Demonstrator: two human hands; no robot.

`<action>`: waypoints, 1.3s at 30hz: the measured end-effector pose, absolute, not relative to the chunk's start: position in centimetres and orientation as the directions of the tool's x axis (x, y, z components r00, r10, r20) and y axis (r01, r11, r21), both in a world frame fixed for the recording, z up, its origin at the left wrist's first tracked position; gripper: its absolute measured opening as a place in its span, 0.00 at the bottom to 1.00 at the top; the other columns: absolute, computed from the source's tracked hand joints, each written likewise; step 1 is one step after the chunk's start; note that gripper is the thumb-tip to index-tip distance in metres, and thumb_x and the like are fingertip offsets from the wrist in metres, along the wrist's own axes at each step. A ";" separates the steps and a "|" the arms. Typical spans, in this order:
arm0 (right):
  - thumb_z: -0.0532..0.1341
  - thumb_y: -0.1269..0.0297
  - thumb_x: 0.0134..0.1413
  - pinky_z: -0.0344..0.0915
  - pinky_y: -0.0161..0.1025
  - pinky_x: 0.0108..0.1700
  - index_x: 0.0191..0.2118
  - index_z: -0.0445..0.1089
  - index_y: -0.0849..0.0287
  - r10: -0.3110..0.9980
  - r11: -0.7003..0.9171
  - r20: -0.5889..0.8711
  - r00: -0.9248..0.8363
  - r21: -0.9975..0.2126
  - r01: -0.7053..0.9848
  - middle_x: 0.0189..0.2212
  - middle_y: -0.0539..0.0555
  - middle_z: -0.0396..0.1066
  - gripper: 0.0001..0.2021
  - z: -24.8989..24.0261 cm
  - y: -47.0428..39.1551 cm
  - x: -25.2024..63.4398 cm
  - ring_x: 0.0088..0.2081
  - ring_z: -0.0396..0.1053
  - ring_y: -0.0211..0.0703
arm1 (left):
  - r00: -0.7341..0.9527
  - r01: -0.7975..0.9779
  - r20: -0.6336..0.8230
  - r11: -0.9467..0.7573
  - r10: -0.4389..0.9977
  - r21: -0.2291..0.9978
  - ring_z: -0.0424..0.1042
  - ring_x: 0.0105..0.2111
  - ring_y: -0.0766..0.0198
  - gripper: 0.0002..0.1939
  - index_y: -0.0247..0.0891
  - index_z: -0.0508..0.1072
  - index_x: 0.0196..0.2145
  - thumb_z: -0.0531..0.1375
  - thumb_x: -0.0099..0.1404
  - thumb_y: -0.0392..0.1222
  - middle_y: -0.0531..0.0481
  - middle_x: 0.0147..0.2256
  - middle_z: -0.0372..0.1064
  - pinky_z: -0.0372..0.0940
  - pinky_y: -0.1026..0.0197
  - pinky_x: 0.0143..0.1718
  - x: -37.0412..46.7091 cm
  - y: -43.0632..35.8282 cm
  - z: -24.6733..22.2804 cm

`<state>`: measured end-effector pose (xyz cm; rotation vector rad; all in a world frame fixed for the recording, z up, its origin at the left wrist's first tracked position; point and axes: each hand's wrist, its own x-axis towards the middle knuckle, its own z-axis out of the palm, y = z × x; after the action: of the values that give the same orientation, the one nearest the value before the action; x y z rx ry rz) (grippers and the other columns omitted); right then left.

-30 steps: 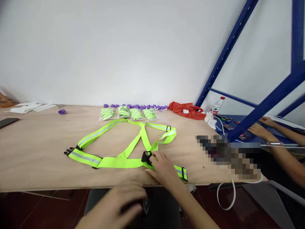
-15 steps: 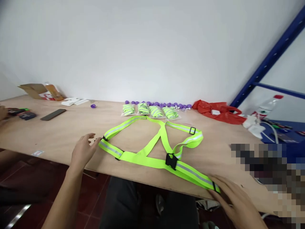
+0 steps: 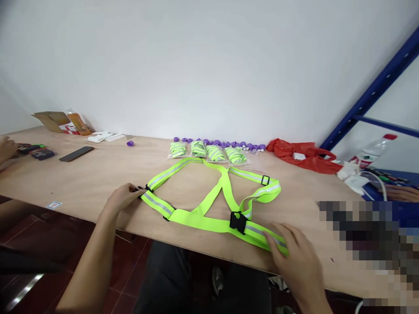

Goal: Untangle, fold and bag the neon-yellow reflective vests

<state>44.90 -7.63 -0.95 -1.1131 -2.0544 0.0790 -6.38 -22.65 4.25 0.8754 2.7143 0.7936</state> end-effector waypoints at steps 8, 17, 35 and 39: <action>0.63 0.48 0.55 0.70 0.47 0.46 0.46 0.67 0.52 0.843 0.537 0.339 -0.417 -0.571 0.621 0.46 0.56 0.71 0.18 0.5 -9.1 38.3 0.48 0.72 0.54 | -0.819 0.320 0.105 0.296 0.564 0.900 0.73 0.30 0.58 0.14 0.41 0.66 0.32 0.61 0.56 0.53 0.53 0.28 0.71 0.64 0.62 0.30 -4.1 -22.0 4.5; 0.67 0.58 0.52 0.68 0.48 0.49 0.44 0.68 0.54 0.853 0.509 0.264 -0.450 -0.610 0.607 0.44 0.55 0.71 0.14 1.0 -8.5 38.4 0.48 0.70 0.53 | -0.812 -0.295 -0.284 0.060 0.510 0.953 0.74 0.23 0.62 0.04 0.37 0.69 0.38 0.55 0.66 0.37 0.52 0.25 0.75 0.72 0.61 0.27 -3.6 -21.7 4.7; 0.69 0.57 0.46 0.65 0.52 0.55 0.49 0.71 0.53 0.899 0.384 0.198 -0.391 -0.784 0.487 0.49 0.55 0.74 0.22 0.4 -8.0 39.4 0.52 0.70 0.55 | -0.788 -0.184 0.106 -0.396 0.607 0.900 0.75 0.31 0.63 0.22 0.43 0.78 0.43 0.64 0.61 0.62 0.51 0.39 0.78 0.73 0.61 0.33 0.2 -21.4 4.6; 0.68 0.55 0.50 0.65 0.50 0.56 0.49 0.74 0.51 0.873 0.439 0.280 -0.399 -0.808 0.393 0.48 0.55 0.73 0.19 0.6 -8.0 39.9 0.52 0.70 0.54 | -0.740 0.258 0.370 -0.271 0.562 0.927 0.78 0.35 0.58 0.19 0.39 0.80 0.45 0.67 0.61 0.54 0.49 0.38 0.79 0.72 0.58 0.38 1.5 -21.0 5.2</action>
<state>39.86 -8.00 0.61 -1.0626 -1.9772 0.8563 1.48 -21.05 5.25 1.0152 1.7515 2.1180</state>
